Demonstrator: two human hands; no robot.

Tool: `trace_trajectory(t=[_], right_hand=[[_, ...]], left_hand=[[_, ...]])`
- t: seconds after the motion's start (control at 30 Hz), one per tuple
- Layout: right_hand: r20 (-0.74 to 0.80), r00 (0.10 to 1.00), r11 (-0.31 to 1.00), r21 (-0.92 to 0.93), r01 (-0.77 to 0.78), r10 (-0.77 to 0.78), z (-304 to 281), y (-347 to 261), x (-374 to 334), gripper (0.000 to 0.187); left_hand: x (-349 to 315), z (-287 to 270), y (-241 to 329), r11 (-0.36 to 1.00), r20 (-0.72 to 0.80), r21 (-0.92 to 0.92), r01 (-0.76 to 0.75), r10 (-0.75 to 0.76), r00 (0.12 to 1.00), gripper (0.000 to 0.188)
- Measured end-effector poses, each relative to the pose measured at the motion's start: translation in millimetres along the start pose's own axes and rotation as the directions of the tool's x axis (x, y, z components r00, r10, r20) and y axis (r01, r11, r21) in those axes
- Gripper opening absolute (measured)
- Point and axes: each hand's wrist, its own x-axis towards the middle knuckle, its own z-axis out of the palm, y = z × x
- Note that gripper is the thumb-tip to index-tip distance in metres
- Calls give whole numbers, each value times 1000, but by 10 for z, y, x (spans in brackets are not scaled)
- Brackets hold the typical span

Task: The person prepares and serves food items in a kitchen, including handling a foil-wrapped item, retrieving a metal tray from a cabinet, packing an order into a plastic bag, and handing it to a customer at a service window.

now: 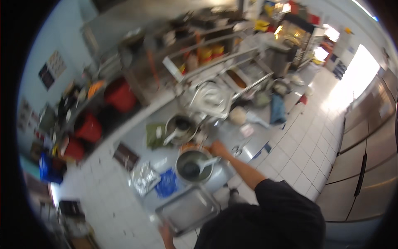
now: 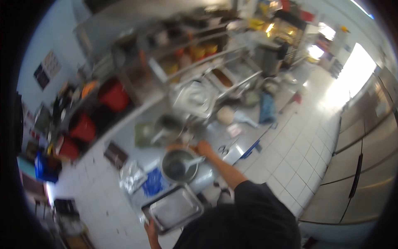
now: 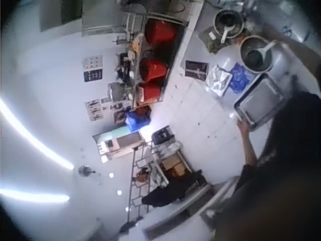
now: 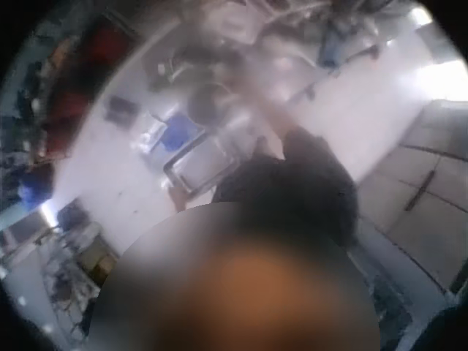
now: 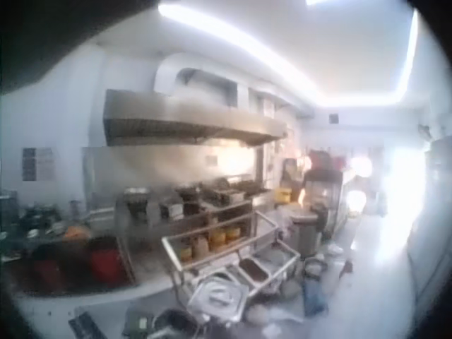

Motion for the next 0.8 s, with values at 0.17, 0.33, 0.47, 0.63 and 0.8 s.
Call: trace_trajectory(t=[0.17, 0.33, 0.47, 0.63, 0.8], right_hand=[[-62, 998, 959, 283, 33, -16, -1269, -235, -529, 13], [401, 895, 893, 450, -3, -199, -2273, -1024, -1307, 13], [497, 742, 794, 603, 78, -451, -1672, -1432, -1565, 17], [330, 838, 563, 826, -34, -435, -475, -2045, -1861, 25], [275, 819, 267, 951, -155, -503, -1022, -1142, -2503, 27]], left_hand=[[23, 326, 423, 971, -53, 177, -159, 171, 984, 28], [146, 274, 433, 881, -155, 466, -79, 169, 973, 31], [402, 413, 630, 792, -279, 591, -153, 378, 883, 36], [564, 583, 1001, 647, -399, 703, -296, 702, 589, 36], [-297, 908, 991, 797, -772, 566, -213, 602, 202, 29]])
